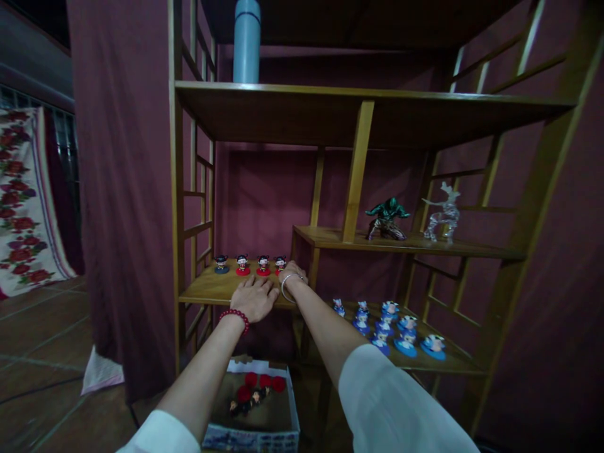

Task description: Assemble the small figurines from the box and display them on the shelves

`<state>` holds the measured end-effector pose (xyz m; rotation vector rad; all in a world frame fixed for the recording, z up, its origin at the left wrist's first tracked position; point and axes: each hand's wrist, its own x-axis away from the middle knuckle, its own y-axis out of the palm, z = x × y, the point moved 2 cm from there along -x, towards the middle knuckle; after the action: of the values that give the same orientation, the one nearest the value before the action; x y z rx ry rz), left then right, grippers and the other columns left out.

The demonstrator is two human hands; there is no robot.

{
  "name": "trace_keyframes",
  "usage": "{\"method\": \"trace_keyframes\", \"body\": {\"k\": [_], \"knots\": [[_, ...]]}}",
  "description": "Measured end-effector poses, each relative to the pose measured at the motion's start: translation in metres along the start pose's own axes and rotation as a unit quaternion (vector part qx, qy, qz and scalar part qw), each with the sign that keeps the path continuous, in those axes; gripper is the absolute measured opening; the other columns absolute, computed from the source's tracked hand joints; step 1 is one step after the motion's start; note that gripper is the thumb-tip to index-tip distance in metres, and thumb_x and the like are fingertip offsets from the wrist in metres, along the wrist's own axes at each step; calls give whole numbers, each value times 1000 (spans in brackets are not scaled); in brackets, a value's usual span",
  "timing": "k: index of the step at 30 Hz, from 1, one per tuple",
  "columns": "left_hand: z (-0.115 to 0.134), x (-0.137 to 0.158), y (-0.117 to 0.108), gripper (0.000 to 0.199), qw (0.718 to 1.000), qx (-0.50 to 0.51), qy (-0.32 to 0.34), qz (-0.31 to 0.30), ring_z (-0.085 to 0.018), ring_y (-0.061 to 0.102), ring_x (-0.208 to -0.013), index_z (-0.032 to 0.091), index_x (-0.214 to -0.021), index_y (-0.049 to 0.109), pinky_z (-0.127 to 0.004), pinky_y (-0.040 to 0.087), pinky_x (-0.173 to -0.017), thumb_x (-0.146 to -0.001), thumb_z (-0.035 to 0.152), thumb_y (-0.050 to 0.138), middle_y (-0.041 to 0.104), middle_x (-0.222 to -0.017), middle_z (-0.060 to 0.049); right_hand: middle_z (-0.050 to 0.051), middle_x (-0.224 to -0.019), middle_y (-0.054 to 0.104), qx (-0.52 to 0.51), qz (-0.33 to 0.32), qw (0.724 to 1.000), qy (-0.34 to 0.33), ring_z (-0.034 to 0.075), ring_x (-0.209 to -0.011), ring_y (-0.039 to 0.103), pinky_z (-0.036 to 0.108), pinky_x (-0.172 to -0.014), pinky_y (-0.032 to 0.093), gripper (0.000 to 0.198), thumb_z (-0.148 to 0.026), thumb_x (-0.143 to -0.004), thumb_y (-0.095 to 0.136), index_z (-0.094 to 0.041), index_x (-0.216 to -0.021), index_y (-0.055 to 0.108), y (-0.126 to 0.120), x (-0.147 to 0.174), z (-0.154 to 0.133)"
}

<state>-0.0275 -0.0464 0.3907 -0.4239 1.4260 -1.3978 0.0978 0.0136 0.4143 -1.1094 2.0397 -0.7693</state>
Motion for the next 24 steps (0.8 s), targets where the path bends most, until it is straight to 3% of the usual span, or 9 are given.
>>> {"method": "trace_keyframes", "body": {"k": [13, 24], "knots": [[1, 1, 0, 51, 1000, -15, 3, 1, -29, 31, -122, 22, -119, 49, -43, 22, -98, -83, 47, 23, 44, -129, -4, 18, -111, 56, 9, -37, 999, 28, 26, -101, 54, 29, -78, 43, 44, -28, -70, 60, -9, -108, 53, -1, 0, 0], [1, 1, 0, 51, 999, -46, -3, -10, -27, 31, -122, 25, -120, 47, -41, 23, -98, -84, 48, 19, 43, -130, 0, 17, -106, 59, 35, -28, 999, 19, 23, -96, 56, 26, -75, 43, 40, -23, -70, 58, -8, -107, 54, 4, -1, 0]]}}
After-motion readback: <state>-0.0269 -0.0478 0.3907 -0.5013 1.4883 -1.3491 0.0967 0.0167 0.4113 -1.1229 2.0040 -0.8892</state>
